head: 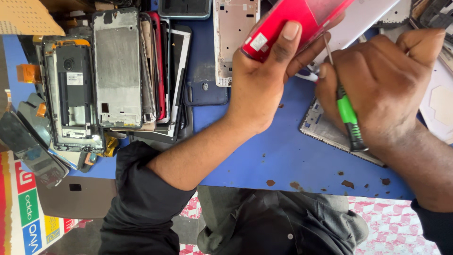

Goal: The person uses a green-handled screwdriver to pry and unscrew the back cover of a red smartphone. They rotate the phone to access different screw locations and continue prying along the edges to separate the back panel.

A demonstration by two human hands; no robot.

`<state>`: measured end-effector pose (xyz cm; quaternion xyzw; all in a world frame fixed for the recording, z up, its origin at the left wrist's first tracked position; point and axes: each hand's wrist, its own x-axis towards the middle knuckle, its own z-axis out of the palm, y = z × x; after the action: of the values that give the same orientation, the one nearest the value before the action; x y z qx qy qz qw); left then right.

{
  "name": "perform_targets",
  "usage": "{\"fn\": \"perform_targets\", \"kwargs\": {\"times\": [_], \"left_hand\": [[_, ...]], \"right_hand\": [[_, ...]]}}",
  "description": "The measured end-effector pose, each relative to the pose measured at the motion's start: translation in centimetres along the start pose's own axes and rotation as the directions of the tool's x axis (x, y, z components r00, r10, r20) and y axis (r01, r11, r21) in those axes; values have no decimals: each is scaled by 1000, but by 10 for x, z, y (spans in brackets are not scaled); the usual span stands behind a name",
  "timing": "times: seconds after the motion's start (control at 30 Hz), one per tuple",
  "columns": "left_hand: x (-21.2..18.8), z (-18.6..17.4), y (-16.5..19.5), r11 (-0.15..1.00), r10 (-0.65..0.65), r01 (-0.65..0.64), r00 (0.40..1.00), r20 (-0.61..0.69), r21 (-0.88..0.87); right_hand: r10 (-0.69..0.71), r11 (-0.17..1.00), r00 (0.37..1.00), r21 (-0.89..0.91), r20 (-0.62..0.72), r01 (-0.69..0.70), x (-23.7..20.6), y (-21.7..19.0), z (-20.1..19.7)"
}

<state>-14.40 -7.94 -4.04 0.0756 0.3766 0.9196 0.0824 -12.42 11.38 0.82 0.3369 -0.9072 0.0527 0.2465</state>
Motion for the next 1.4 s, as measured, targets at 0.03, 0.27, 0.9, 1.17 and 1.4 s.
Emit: {"fn": "perform_targets", "kwargs": {"times": [0.03, 0.27, 0.9, 1.17, 1.4], "left_hand": [[2, -1, 1, 1000, -6, 6, 1000, -2, -23], [5, -2, 6, 999, 44, -43, 999, 18, -18], [2, 3, 12, 999, -30, 31, 999, 10, -19], [3, 2, 10, 999, 12, -11, 1000, 21, -32], [2, 3, 14, 999, 30, -28, 996, 81, -26]], "right_hand": [[-6, 1000, 1000, 20, 0, 6, 1, 2, 0], [-59, 983, 997, 170, -57, 68, 9, 9, 1], [-44, 952, 997, 301, -66, 62, 8, 10, 7], [-19, 973, 997, 228, -70, 35, 15, 9, 1], [-16, 970, 997, 242, -75, 34, 7, 12, 6]]}}
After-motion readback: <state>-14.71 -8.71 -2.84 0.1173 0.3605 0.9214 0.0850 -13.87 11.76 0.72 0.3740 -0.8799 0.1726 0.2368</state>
